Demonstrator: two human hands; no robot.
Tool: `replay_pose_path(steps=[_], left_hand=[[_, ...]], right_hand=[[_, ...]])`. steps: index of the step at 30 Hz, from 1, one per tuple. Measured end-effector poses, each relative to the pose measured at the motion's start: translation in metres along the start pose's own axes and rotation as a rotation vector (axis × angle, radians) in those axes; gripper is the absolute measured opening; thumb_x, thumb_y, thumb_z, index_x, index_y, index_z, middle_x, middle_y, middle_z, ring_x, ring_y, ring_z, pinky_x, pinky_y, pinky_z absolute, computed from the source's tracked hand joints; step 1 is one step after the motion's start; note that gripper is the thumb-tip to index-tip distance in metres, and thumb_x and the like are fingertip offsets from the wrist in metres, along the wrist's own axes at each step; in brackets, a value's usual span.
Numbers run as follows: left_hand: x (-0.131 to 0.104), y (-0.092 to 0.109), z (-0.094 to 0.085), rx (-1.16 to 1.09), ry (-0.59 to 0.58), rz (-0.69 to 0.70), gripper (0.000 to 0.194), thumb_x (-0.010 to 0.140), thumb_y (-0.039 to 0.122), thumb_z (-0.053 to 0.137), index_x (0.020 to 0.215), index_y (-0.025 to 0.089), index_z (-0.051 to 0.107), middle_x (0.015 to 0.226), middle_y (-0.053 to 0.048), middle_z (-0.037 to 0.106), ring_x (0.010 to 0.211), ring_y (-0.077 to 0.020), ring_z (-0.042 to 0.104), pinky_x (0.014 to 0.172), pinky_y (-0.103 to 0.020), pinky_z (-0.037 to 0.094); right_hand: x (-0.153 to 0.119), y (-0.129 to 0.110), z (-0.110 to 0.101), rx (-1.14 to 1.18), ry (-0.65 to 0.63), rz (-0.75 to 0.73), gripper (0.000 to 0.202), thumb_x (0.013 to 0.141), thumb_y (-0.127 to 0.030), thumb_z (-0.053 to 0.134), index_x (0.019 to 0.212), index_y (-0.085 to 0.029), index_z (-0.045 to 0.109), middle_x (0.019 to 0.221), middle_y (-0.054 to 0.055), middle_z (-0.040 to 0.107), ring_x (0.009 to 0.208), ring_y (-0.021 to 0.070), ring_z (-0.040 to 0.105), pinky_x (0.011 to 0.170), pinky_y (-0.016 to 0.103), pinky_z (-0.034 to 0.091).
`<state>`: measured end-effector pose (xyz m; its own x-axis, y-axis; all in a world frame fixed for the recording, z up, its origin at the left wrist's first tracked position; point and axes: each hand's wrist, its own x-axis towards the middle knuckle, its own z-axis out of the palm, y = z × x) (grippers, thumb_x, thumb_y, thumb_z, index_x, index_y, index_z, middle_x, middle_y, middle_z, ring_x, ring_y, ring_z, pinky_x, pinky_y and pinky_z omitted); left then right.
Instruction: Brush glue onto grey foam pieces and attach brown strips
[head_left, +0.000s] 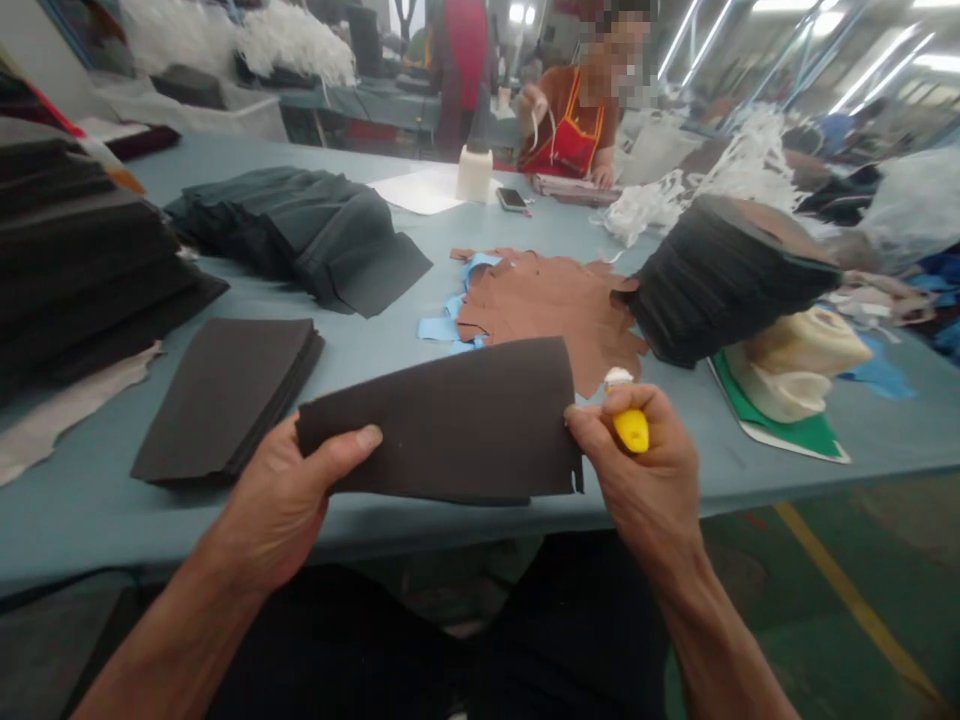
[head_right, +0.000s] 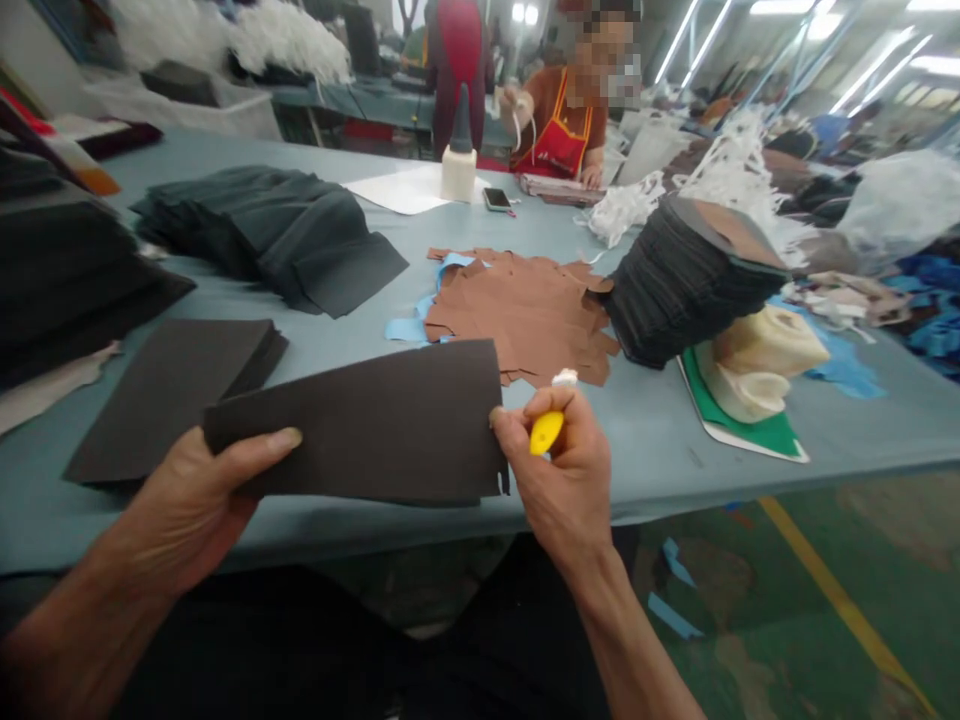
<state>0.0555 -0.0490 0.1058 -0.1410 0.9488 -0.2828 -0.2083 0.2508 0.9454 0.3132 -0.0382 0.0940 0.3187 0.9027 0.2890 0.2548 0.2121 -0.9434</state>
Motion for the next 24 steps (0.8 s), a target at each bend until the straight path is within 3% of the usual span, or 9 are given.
replay_pose_path(steps=[3,6,10,13,15,17,24], left_hand=[[0.01,0.013,0.005,0.008,0.056,0.004,0.035,0.062,0.025,0.093,0.095,0.022,0.081,0.091,0.0,0.083,0.086,-0.0215,0.078,0.078,-0.025,0.067],[0.019,0.019,0.005,0.03,0.115,0.002,0.023,0.069,0.02,0.087,0.09,0.019,0.079,0.086,0.002,0.082,0.076,-0.0156,0.075,0.067,-0.019,0.064],[0.023,0.013,0.0,0.108,0.171,-0.001,0.023,0.071,0.027,0.089,0.09,0.027,0.077,0.092,0.007,0.083,0.091,-0.0199,0.077,0.068,-0.021,0.066],[0.015,0.003,-0.005,0.181,0.224,-0.041,0.032,0.062,0.032,0.093,0.087,0.027,0.075,0.087,0.006,0.082,0.091,-0.0227,0.078,0.068,-0.024,0.066],[0.006,-0.005,-0.009,0.198,0.256,-0.07,0.042,0.053,0.033,0.098,0.085,0.025,0.073,0.077,0.006,0.079,0.077,-0.0207,0.077,0.065,-0.024,0.065],[-0.004,-0.017,-0.016,0.202,0.34,-0.138,0.055,0.049,0.035,0.1,0.096,0.028,0.071,0.074,0.006,0.077,0.07,-0.0189,0.075,0.061,-0.023,0.063],[-0.028,-0.063,-0.041,0.217,0.391,-0.173,0.06,0.072,0.055,0.094,0.12,0.035,0.062,0.09,0.004,0.078,0.081,-0.0189,0.077,0.073,-0.023,0.066]], right_hand=[[0.006,-0.005,0.001,-0.039,-0.013,-0.03,0.028,0.077,-0.031,0.081,0.081,-0.026,0.053,0.064,-0.007,0.064,0.055,0.0112,0.058,0.054,0.025,0.051],[0.01,-0.006,0.002,-0.058,-0.021,-0.036,0.026,0.077,-0.029,0.079,0.081,-0.027,0.052,0.067,-0.007,0.062,0.058,0.0111,0.056,0.057,0.026,0.05],[0.004,0.0,0.002,-0.075,-0.069,-0.018,0.026,0.079,-0.029,0.078,0.081,-0.027,0.052,0.069,-0.007,0.061,0.059,0.0109,0.054,0.058,0.026,0.049],[-0.011,0.008,0.001,-0.078,-0.123,0.032,0.026,0.083,-0.031,0.078,0.083,-0.026,0.052,0.071,-0.006,0.062,0.058,0.0109,0.054,0.056,0.025,0.049],[-0.025,0.015,-0.002,-0.097,-0.148,0.056,0.025,0.085,-0.031,0.077,0.084,-0.026,0.052,0.073,-0.005,0.062,0.059,0.0112,0.057,0.056,0.023,0.05],[-0.038,0.023,-0.005,-0.143,-0.159,0.046,0.022,0.088,-0.029,0.075,0.085,-0.025,0.054,0.075,-0.003,0.064,0.062,0.0119,0.063,0.058,0.023,0.053],[-0.055,0.041,-0.021,-0.229,-0.175,-0.023,0.023,0.094,-0.027,0.076,0.085,-0.027,0.054,0.077,-0.004,0.069,0.06,0.0096,0.069,0.058,0.013,0.056]])
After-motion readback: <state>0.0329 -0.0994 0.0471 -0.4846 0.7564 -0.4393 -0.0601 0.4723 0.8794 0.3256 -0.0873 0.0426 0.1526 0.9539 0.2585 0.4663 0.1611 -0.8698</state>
